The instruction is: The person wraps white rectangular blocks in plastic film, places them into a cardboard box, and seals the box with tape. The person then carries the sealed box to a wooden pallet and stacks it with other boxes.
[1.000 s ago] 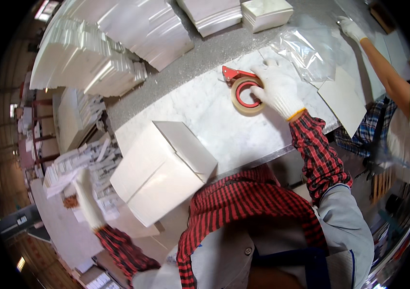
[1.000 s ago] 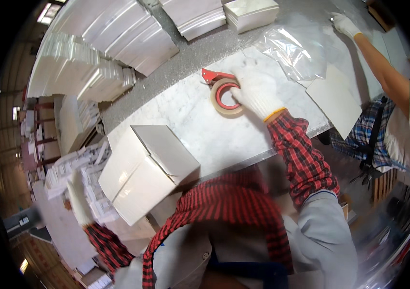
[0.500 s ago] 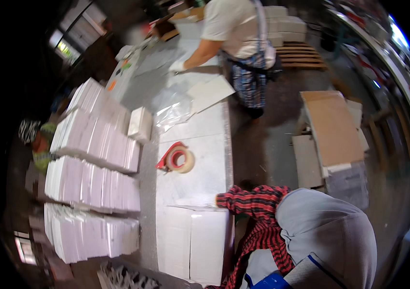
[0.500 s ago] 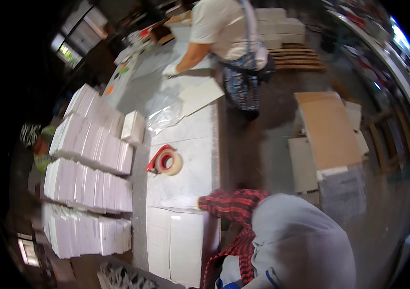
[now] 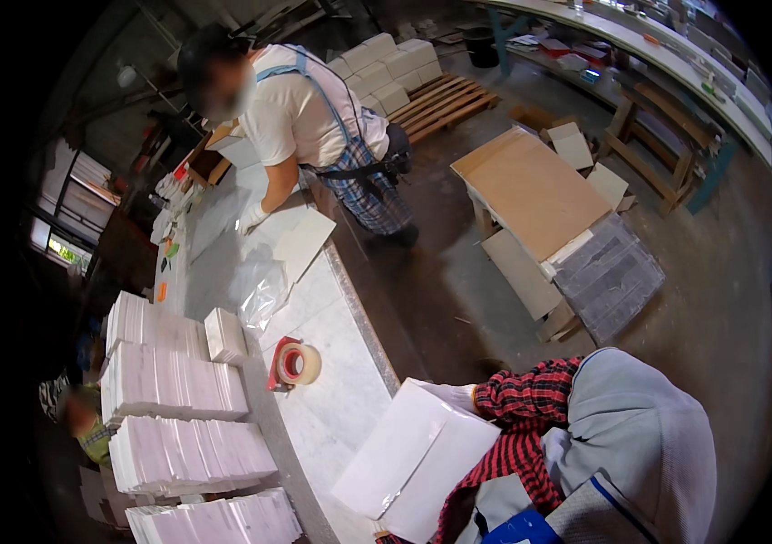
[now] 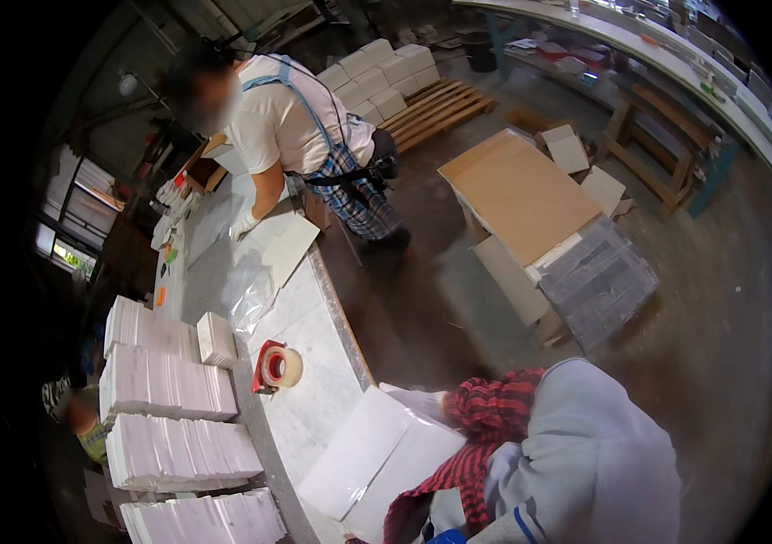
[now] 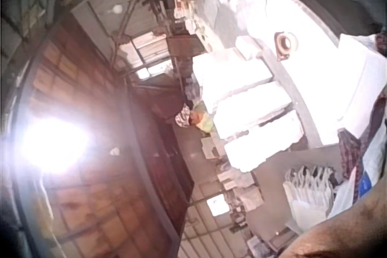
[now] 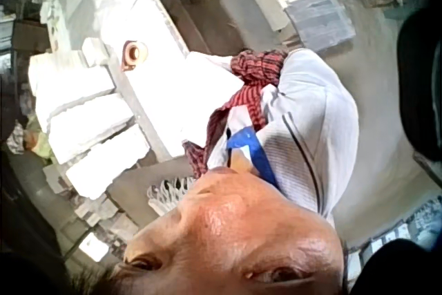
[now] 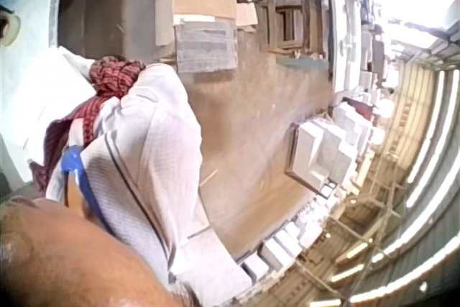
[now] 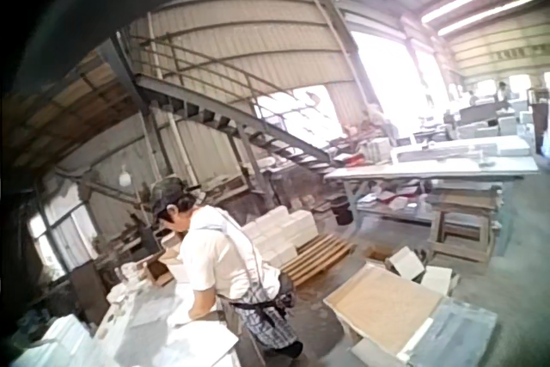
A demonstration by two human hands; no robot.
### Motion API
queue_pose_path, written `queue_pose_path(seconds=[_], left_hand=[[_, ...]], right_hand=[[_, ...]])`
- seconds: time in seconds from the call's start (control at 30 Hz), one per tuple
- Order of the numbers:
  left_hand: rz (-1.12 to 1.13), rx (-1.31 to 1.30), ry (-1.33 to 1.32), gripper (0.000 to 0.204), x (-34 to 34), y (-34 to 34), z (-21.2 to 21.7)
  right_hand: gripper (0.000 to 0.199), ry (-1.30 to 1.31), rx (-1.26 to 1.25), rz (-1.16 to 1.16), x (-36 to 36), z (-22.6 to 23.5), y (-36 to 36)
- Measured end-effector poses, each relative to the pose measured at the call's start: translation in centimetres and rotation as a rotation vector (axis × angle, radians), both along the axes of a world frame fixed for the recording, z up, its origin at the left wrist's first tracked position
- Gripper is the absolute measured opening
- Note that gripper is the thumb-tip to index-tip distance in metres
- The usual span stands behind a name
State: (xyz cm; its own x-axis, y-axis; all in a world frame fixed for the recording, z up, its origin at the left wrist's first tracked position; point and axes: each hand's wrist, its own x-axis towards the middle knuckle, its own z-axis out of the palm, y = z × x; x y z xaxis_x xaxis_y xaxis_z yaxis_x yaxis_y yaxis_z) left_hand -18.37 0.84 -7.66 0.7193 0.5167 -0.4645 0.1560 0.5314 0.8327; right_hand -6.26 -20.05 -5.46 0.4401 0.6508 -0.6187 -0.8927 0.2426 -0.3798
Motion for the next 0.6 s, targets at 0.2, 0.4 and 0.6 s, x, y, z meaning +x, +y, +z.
queue_pose_path(seconds=[0.2, 0.4, 0.6], left_hand=[[-0.042, -0.069, 0.014, 0.058, 0.3, 0.3, 0.6], [-0.083, -0.147, 0.037, 0.053, 2.2, -1.1, 1.0], [-0.210, -0.212, 0.070, 0.049, 7.9, -5.8, 1.8]], right_hand=[[0.035, 0.016, 0.207, -0.034, 1.6, -10.5, -0.6], [0.034, 0.053, 0.308, -0.102, 3.1, -15.3, -4.0], [0.038, 0.170, 0.411, -0.249, 6.0, -14.5, -9.7]])
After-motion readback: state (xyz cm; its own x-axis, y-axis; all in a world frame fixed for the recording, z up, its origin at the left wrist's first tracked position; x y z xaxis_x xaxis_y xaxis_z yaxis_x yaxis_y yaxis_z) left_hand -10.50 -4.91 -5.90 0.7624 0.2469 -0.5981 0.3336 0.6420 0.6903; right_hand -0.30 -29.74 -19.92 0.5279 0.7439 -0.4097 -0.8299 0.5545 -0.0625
